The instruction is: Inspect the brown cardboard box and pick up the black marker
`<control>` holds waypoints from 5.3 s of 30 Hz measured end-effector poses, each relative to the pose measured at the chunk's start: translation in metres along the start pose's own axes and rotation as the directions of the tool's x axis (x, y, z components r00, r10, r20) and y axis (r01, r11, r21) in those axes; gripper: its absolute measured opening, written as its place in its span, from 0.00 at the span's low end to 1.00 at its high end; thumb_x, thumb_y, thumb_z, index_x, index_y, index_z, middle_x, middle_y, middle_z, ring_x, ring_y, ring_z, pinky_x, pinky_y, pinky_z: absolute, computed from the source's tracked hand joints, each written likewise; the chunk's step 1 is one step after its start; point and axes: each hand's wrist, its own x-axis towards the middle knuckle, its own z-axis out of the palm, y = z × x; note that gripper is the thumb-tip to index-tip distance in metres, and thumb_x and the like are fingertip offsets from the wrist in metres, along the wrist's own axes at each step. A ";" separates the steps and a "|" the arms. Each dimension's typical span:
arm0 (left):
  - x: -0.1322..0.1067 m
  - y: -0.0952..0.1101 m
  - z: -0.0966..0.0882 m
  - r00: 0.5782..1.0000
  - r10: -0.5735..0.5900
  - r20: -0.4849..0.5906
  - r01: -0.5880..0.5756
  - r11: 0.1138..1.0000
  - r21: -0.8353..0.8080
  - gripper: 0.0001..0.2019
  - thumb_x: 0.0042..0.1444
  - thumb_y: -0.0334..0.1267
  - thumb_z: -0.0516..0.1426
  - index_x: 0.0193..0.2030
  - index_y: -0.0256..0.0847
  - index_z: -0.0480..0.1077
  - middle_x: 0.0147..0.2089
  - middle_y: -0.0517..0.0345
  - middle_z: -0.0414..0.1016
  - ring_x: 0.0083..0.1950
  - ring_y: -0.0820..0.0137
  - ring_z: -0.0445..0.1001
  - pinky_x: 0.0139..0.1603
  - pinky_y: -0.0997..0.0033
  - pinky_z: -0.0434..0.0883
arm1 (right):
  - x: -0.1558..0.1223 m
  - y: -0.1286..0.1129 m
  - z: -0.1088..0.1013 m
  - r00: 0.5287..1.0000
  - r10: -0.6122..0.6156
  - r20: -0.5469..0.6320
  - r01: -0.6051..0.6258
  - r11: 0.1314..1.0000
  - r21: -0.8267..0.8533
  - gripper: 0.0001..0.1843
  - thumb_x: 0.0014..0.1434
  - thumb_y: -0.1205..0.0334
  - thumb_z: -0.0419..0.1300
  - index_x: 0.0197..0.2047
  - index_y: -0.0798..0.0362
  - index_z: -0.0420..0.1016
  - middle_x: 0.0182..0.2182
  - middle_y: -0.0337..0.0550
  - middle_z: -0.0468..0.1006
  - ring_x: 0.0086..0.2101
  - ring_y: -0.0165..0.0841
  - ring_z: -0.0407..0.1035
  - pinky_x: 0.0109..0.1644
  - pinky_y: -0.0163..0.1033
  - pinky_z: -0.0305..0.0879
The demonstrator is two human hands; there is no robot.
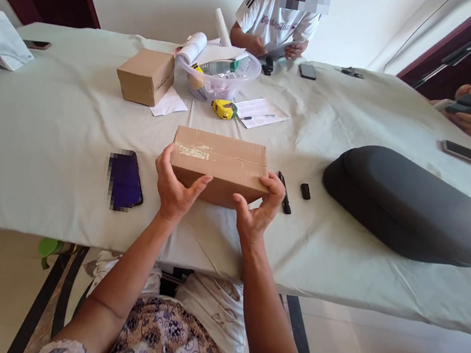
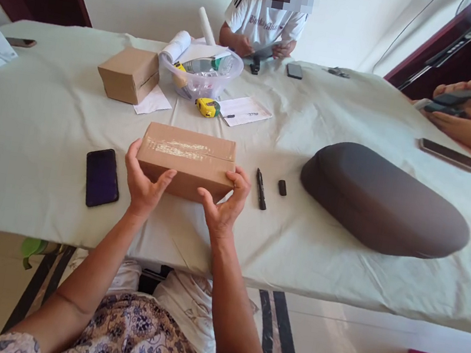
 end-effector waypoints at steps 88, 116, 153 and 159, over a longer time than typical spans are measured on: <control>-0.028 0.001 0.017 0.992 -0.126 0.014 0.122 0.979 0.163 0.48 0.51 0.66 0.62 0.69 0.36 0.56 0.63 0.34 0.67 0.64 0.50 0.68 0.67 0.47 0.64 | -0.006 -0.001 0.007 0.932 0.350 -0.096 -0.362 0.914 -0.184 0.32 0.50 0.36 0.66 0.47 0.51 0.64 0.39 0.41 0.69 0.37 0.34 0.65 0.41 0.41 0.65; -0.033 -0.003 0.014 0.933 -0.038 0.358 0.073 0.994 -0.085 0.26 0.69 0.52 0.48 0.68 0.45 0.65 0.78 0.41 0.47 0.77 0.55 0.54 0.74 0.52 0.60 | -0.014 -0.013 0.006 0.927 -0.038 0.372 -0.071 0.959 0.276 0.12 0.66 0.60 0.59 0.52 0.48 0.73 0.31 0.39 0.82 0.26 0.27 0.76 0.33 0.34 0.75; -0.033 -0.003 0.013 0.885 -0.243 0.396 0.345 0.915 -0.210 0.33 0.65 0.55 0.55 0.73 0.45 0.56 0.73 0.44 0.62 0.73 0.59 0.63 0.72 0.57 0.65 | 0.018 0.007 -0.006 0.816 0.577 -0.002 -0.568 0.804 0.176 0.20 0.56 0.43 0.61 0.30 0.52 0.71 0.26 0.36 0.70 0.30 0.29 0.62 0.37 0.35 0.61; -0.029 -0.008 0.015 0.856 -0.326 0.400 0.434 0.874 -0.218 0.33 0.64 0.57 0.54 0.71 0.45 0.60 0.71 0.47 0.65 0.72 0.60 0.66 0.72 0.60 0.65 | 0.016 0.005 -0.005 0.837 0.541 0.080 -0.546 0.818 0.184 0.19 0.59 0.44 0.60 0.35 0.53 0.72 0.30 0.37 0.71 0.31 0.28 0.64 0.38 0.36 0.63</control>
